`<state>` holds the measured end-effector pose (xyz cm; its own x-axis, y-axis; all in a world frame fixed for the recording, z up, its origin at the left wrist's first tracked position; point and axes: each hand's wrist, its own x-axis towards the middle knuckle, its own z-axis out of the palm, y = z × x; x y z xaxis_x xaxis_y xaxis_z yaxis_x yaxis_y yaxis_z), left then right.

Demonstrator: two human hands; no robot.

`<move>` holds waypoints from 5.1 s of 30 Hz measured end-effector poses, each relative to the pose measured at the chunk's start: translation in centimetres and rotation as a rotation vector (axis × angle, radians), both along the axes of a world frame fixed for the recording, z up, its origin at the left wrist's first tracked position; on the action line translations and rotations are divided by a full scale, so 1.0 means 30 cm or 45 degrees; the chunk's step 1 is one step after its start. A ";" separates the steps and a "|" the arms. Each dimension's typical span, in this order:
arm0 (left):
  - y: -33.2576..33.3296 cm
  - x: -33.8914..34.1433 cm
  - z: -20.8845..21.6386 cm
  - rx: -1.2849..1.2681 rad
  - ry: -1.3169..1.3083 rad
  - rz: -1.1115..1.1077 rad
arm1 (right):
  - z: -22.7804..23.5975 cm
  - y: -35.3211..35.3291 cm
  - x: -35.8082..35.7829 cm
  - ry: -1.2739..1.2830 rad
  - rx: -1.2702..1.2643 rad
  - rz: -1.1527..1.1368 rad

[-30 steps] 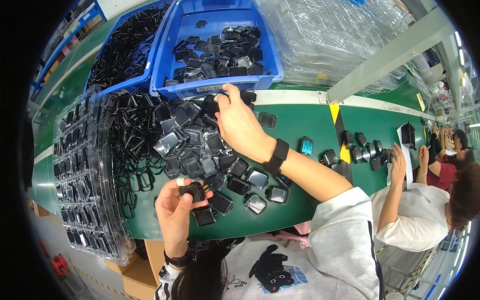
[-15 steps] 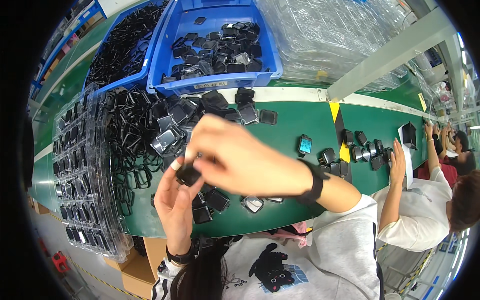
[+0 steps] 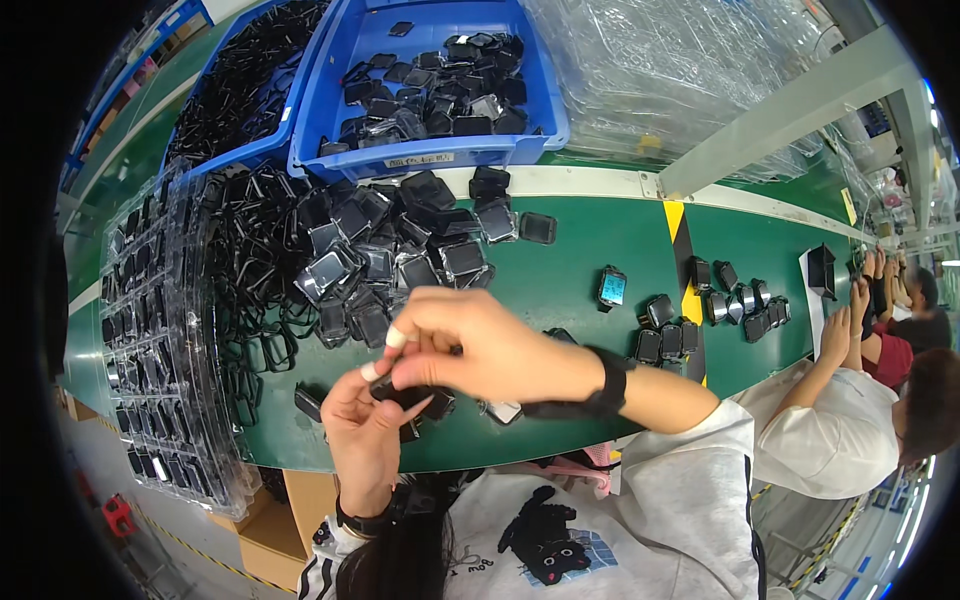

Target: Assembling and inspecting electronic smartwatch components on a production line.

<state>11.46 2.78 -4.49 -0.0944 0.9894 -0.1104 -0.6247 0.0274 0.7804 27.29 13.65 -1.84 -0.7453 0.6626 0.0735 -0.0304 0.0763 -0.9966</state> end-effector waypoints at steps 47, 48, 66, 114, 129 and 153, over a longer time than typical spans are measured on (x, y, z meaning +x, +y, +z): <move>0.046 0.019 0.153 0.063 -0.072 0.180 | 0.071 -0.034 0.064 0.151 1.530 -0.241; 0.045 0.021 0.155 0.054 -0.078 0.177 | 0.071 -0.036 0.064 0.145 1.540 -0.242; 0.038 0.037 0.147 0.233 0.311 0.216 | 0.102 -0.049 0.070 0.104 1.659 -0.165; 0.024 0.065 0.097 0.071 0.415 0.078 | 0.094 -0.085 0.080 -0.031 0.144 -0.361; 0.026 0.059 0.090 0.267 0.699 0.150 | 0.077 -0.135 0.091 0.082 0.303 -0.322; -0.044 0.190 0.132 0.288 1.307 -0.008 | 0.028 -0.250 0.226 -0.123 0.348 -0.424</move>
